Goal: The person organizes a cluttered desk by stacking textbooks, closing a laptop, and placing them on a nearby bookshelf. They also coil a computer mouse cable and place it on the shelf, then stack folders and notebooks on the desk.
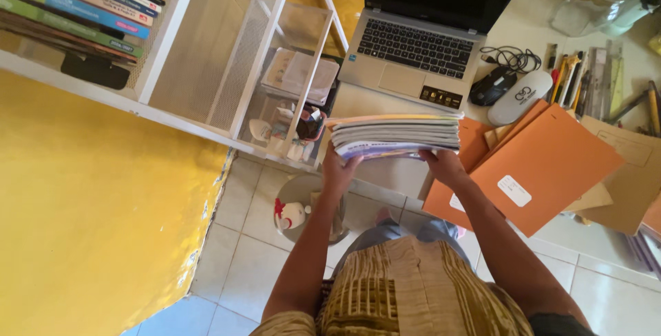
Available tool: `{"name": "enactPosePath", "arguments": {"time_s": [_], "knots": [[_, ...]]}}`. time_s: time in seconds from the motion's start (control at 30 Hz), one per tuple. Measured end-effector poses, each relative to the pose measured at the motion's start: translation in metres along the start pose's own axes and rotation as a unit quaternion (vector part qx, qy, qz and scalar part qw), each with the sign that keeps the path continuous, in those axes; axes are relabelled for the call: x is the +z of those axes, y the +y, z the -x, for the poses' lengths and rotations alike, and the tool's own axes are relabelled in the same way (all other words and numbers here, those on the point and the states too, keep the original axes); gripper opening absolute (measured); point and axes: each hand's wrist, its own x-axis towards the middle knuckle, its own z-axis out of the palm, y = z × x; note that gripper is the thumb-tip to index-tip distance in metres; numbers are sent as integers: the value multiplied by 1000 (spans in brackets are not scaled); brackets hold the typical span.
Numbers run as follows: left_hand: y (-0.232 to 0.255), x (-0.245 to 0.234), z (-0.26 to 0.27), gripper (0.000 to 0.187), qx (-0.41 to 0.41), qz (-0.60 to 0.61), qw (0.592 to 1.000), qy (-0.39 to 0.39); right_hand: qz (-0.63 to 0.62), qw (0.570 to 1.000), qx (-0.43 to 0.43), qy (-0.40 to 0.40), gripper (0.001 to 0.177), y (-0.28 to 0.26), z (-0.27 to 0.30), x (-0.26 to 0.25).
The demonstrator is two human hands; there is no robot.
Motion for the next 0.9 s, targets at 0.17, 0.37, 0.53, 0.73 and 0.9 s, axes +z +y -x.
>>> {"name": "enactPosePath", "arguments": {"time_s": [0.17, 0.37, 0.53, 0.73, 0.9], "knots": [[0, -6, 7, 49, -20, -81, 996, 9, -29, 999, -26, 24, 27, 4, -3, 7], [-2, -8, 14, 50, -17, -72, 997, 5, 4, 985, -153, 82, 19, 6, 6, 3], [0, -7, 10, 43, -29, -90, 995, -11, -5, 989, -133, 60, 20, 13, 2, 1], [12, -21, 13, 46, -88, 75, 990, -76, -197, 974, -12, -111, 34, 5, -11, -23], [15, -31, 25, 47, -201, 290, 930, -106, -352, 904, 45, -240, 50, -30, -4, -52]]}}
